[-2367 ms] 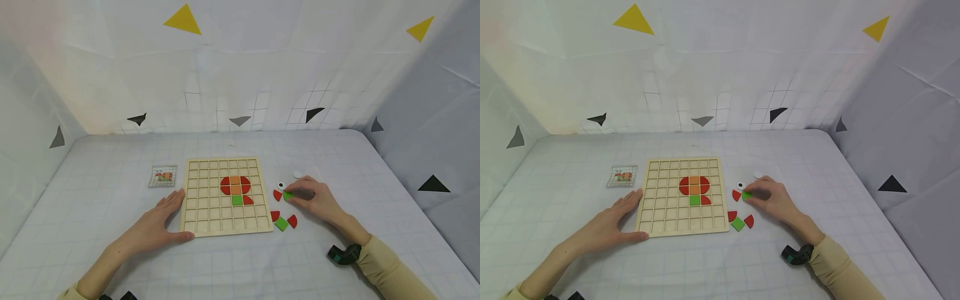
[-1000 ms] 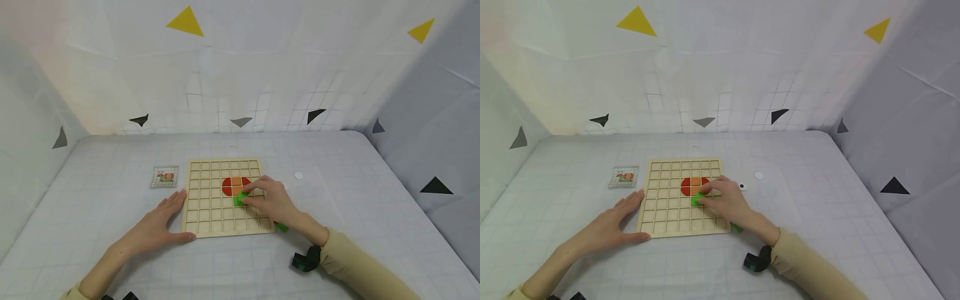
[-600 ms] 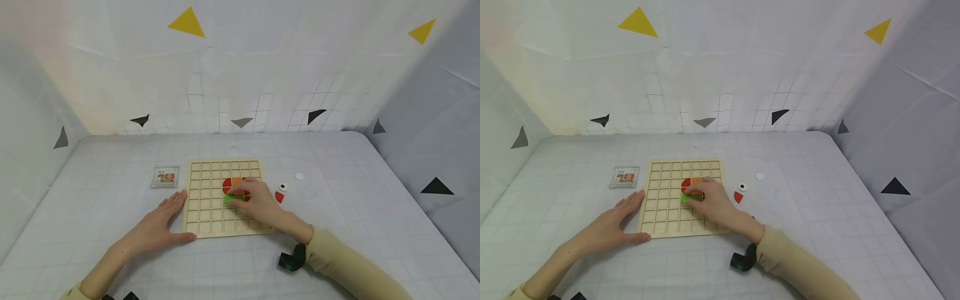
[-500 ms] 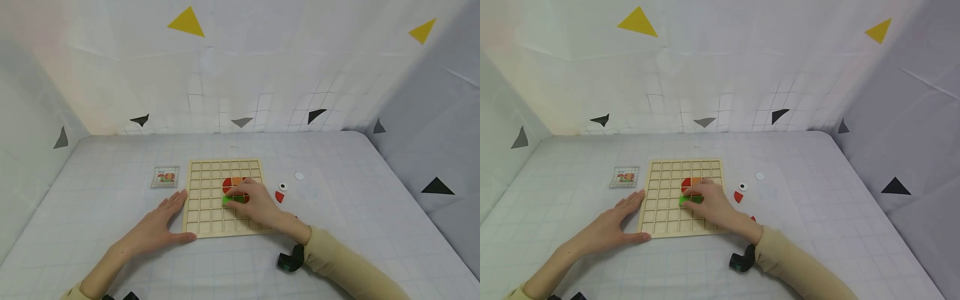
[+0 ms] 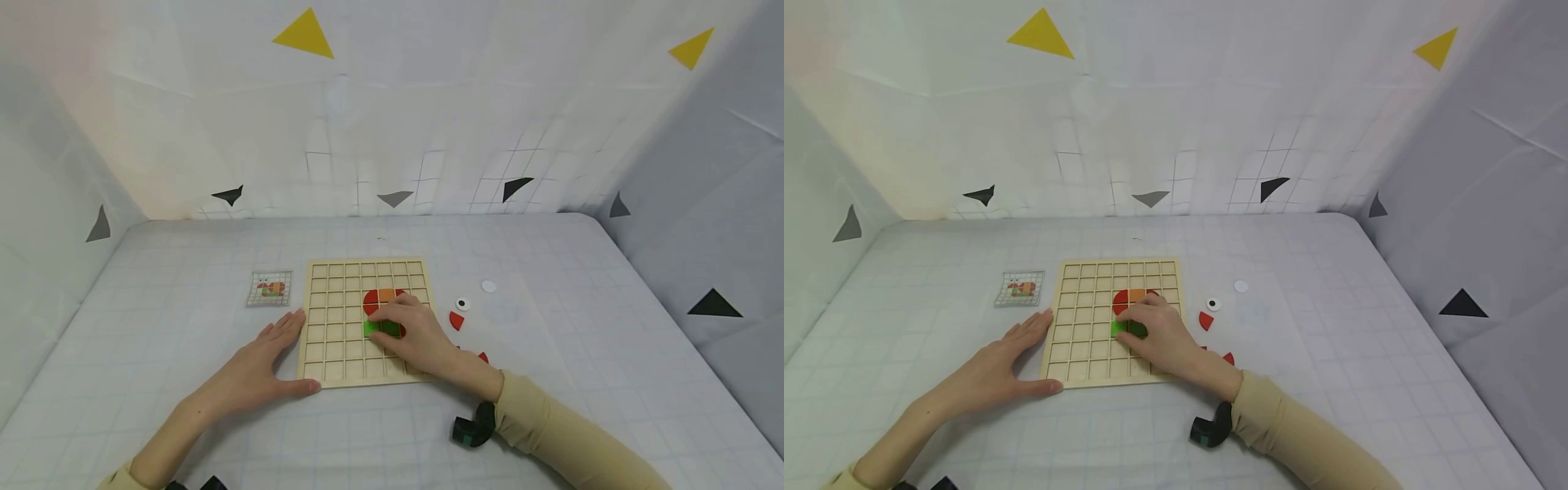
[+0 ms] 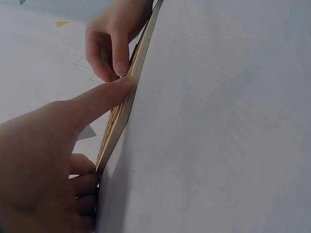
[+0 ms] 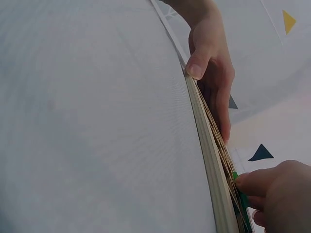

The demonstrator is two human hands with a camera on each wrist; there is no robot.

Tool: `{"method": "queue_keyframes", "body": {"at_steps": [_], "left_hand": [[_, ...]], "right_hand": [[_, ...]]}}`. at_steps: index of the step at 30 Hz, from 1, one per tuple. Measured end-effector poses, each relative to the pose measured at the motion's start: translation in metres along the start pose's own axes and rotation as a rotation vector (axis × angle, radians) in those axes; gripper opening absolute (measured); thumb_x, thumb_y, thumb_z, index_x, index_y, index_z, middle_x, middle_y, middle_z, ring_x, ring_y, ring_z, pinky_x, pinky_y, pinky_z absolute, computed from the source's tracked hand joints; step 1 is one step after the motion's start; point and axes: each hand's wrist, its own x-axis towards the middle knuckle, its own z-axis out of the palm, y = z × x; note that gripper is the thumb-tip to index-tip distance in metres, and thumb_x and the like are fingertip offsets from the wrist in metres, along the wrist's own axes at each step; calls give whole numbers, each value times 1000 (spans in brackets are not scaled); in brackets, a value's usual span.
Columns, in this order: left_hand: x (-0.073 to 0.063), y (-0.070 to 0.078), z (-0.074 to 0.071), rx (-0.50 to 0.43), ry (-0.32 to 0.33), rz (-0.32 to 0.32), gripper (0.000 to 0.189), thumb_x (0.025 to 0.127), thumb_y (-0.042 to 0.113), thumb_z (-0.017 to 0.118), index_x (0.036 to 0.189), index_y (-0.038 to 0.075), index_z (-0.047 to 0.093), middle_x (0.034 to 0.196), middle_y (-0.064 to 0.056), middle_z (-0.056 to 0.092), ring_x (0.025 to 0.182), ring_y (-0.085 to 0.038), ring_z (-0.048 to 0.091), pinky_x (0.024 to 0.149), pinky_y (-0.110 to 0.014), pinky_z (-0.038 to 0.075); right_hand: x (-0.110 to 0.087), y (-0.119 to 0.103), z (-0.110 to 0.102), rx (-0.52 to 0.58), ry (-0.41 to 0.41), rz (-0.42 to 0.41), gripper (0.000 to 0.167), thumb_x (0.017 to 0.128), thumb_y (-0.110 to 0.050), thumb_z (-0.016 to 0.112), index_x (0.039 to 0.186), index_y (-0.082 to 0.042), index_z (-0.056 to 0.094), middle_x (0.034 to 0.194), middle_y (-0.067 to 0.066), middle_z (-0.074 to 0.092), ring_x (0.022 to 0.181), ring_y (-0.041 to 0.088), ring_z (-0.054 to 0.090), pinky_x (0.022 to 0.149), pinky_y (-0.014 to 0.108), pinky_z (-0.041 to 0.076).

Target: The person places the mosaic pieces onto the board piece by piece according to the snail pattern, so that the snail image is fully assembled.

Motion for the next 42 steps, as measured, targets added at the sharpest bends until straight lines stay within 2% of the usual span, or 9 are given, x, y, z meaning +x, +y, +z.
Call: {"method": "queue_keyframes", "body": {"at_steps": [10, 17, 24, 26, 27, 31, 34, 38, 42], "left_hand": [[-1, -1, 1, -1, 6, 10, 116, 73, 77, 69, 161, 16, 22, 167, 3, 20, 154, -28, 19, 123, -55, 20], [0, -2, 0, -11, 3, 1, 117, 73, 76, 70, 161, 17, 21, 167, 3, 18, 154, -28, 18, 123, -56, 19], [2, -1, 2, -10, 1, 5, 117, 73, 76, 70, 161, 17, 21, 167, 2, 19, 154, -28, 18, 123, -57, 19], [2, -1, 2, -10, 2, 4, 117, 73, 75, 71, 161, 16, 22, 167, 2, 19, 154, -28, 18, 123, -57, 19], [2, -1, 2, -8, 3, 8, 117, 73, 75, 71, 160, 15, 22, 167, 2, 20, 154, -29, 18, 123, -57, 19], [1, -1, 1, -9, 1, 4, 117, 73, 76, 70, 160, 15, 22, 167, 2, 19, 154, -29, 18, 123, -56, 19], [1, -1, 1, -7, 3, 6, 117, 73, 76, 70, 160, 15, 22, 167, 2, 20, 154, -30, 19, 122, -57, 20], [1, -1, 1, -5, 0, -1, 117, 72, 76, 70, 160, 16, 22, 167, 3, 20, 154, -29, 18, 123, -56, 20], [1, -1, 1, -7, -6, -15, 117, 72, 77, 70, 161, 17, 21, 167, 4, 19, 154, -27, 17, 123, -55, 19]], "right_hand": [[-1, 2, 2, -4, 25, -54, 23, 82, -16, 83, 103, -13, 77, 99, -7, 75, 101, 14, 58, 84, 28, 54], [0, 1, -1, -5, 11, -48, 22, 83, -17, 82, 104, -13, 76, 100, -7, 74, 101, 13, 58, 84, 27, 54], [3, 9, -28, 57, 51, -62, 24, 80, -9, 84, 102, -8, 76, 94, 3, 75, 93, 19, 60, 74, 37, 57], [1, 15, -38, 60, 56, -39, 23, 80, -8, 84, 102, -7, 76, 93, 5, 74, 92, 21, 60, 74, 39, 56], [-1, 18, -43, 59, 54, -20, 23, 81, -8, 83, 102, -8, 76, 93, 5, 73, 92, 22, 61, 75, 39, 56], [-13, 29, -60, 32, 45, 44, 23, 81, -11, 83, 104, -9, 77, 95, 5, 71, 91, 24, 59, 59, 33, 50], [-23, 36, -72, 1, 45, 71, 24, 80, -11, 84, 103, -10, 77, 96, 5, 70, 91, 22, 60, 56, 31, 48], [-37, 44, -86, -37, 41, 128, 26, 80, -10, 84, 105, -13, 77, 97, 2, 70, 93, 20, 62, 73, 36, 55], [-48, 50, -97, -62, 34, 192, 28, 79, -10, 85, 106, -15, 77, 99, -2, 71, 97, 16, 63, 83, 39, 56]]}}
